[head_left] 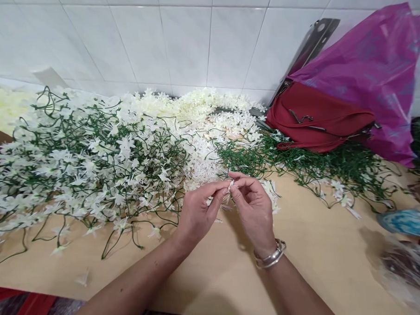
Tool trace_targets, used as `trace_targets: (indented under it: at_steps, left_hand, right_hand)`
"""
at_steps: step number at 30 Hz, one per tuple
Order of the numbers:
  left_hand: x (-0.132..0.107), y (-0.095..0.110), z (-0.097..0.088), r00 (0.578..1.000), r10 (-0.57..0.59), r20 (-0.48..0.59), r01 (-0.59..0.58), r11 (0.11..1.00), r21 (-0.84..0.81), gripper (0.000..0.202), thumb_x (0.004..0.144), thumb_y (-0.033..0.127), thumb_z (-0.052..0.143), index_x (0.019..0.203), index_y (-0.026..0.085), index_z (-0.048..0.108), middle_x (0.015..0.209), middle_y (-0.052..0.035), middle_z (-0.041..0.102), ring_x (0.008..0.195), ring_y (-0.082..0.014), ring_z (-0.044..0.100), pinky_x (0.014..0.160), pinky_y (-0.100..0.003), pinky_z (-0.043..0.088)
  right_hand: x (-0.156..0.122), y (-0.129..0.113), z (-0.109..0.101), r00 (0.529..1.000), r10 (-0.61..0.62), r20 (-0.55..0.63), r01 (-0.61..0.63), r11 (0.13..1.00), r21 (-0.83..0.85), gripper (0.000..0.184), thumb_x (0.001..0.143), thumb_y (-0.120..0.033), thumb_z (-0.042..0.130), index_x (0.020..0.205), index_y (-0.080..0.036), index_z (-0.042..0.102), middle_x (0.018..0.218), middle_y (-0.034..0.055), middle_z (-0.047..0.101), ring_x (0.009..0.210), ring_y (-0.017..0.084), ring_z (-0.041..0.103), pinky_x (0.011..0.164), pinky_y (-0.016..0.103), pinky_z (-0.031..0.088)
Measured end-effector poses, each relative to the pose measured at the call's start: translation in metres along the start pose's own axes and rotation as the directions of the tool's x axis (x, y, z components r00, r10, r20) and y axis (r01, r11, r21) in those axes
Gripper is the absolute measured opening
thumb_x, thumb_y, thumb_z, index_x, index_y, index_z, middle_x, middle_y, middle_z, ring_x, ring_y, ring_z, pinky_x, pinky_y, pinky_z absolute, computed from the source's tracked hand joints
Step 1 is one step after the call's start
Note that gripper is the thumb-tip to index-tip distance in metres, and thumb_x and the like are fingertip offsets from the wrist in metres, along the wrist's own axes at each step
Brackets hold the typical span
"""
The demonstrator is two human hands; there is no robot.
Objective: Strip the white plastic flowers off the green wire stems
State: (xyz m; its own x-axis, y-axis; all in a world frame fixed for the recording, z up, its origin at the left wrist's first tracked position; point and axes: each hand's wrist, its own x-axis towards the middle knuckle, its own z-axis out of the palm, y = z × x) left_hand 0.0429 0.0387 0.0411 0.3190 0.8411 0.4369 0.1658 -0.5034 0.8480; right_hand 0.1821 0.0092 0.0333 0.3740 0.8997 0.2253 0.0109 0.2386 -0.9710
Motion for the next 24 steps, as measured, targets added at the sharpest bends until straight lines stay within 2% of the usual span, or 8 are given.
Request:
trace_targets:
  at_steps: [3,6,9,13,16,18,21,24]
  left_hand:
    - [-0.002,0.0007,-0.0001,0.991,0.132,-0.004,-0.13,0.983,0.127,0.022,0.102,0.02,0.057,0.119,0.022,0.071,0.115,-0.0058,0.08,0.104,-0.0177,0.076,0.095,-0.03,0.059]
    - [-0.0029,0.001,-0.0001,0.985,0.173,0.008,-0.172,0.968,0.185,0.023,0.103,0.017,0.054,0.121,0.021,0.067,0.12,-0.0067,0.077,0.11,-0.0167,0.074,0.097,-0.028,0.057]
    - [-0.0028,0.0019,0.0009,0.995,0.094,-0.037,-0.091,0.992,0.087,0.017,0.102,0.019,0.057,0.116,0.02,0.065,0.116,-0.0065,0.076,0.102,-0.0146,0.074,0.091,-0.025,0.057]
    - [-0.0027,0.0042,0.0027,0.997,-0.012,-0.076,0.007,0.998,-0.061,0.008,0.099,0.023,0.064,0.101,0.019,0.07,0.095,-0.0033,0.076,0.085,-0.014,0.072,0.081,-0.024,0.056]
    - [-0.0044,0.0069,0.0042,0.998,-0.035,-0.053,0.027,0.989,-0.143,0.008,0.096,0.024,0.067,0.095,0.019,0.073,0.098,-0.0055,0.077,0.093,-0.0177,0.071,0.087,-0.029,0.056]
    - [-0.0055,0.0082,0.0049,0.997,-0.062,-0.042,0.052,0.975,-0.217,0.01,0.097,0.026,0.066,0.098,0.019,0.073,0.102,-0.0072,0.076,0.096,-0.019,0.072,0.089,-0.031,0.057]
    - [-0.0049,0.0075,0.0048,0.992,-0.114,-0.057,0.09,0.945,-0.313,0.015,0.098,0.028,0.066,0.11,0.019,0.071,0.106,-0.0079,0.076,0.093,-0.018,0.073,0.086,-0.031,0.058]
    - [-0.002,0.0046,0.0038,0.994,-0.087,-0.068,0.061,0.946,-0.319,0.013,0.095,0.025,0.07,0.106,0.019,0.074,0.107,-0.0072,0.075,0.097,-0.0177,0.071,0.089,-0.03,0.057]
  right_hand:
    - [0.0014,-0.0022,-0.0003,0.996,0.05,0.075,-0.056,0.995,0.077,0.021,0.09,-0.034,0.074,0.106,-0.025,0.066,0.12,0.0084,0.074,0.108,0.022,0.069,0.097,0.039,0.054]
    - [0.0018,-0.0033,-0.0011,0.993,0.025,0.114,-0.03,0.999,0.044,0.009,0.092,-0.032,0.072,0.095,-0.025,0.07,0.109,0.0061,0.077,0.102,0.021,0.071,0.096,0.038,0.055]
    - [0.0003,-0.0023,-0.0011,0.995,-0.095,0.027,0.096,0.995,-0.029,0.006,0.091,-0.029,0.072,0.089,-0.024,0.071,0.099,0.0047,0.076,0.097,0.021,0.07,0.093,0.039,0.055]
    - [-0.0023,0.0011,0.0004,0.971,-0.239,-0.02,0.236,0.966,-0.105,0.002,0.092,-0.026,0.071,0.091,-0.025,0.072,0.097,0.0046,0.075,0.098,0.023,0.07,0.091,0.041,0.055]
    - [-0.0042,0.0023,0.0008,0.954,-0.295,-0.061,0.281,0.945,-0.17,0.004,0.093,-0.025,0.07,0.09,-0.025,0.071,0.095,0.004,0.074,0.097,0.023,0.07,0.089,0.041,0.055]
    - [-0.0052,0.0014,-0.0001,0.944,-0.325,-0.062,0.306,0.929,-0.208,0.004,0.093,-0.024,0.069,0.091,-0.026,0.071,0.096,0.0042,0.075,0.097,0.023,0.07,0.088,0.041,0.055]
    - [-0.0054,-0.0011,-0.0024,0.915,-0.403,-0.03,0.385,0.892,-0.238,0.008,0.093,-0.019,0.069,0.093,-0.027,0.071,0.097,0.0041,0.075,0.096,0.023,0.07,0.087,0.042,0.054]
    - [-0.0043,-0.0016,-0.004,0.898,-0.44,0.01,0.429,0.87,-0.241,0.013,0.093,-0.016,0.068,0.094,-0.028,0.071,0.095,0.0028,0.075,0.094,0.022,0.069,0.087,0.042,0.054]
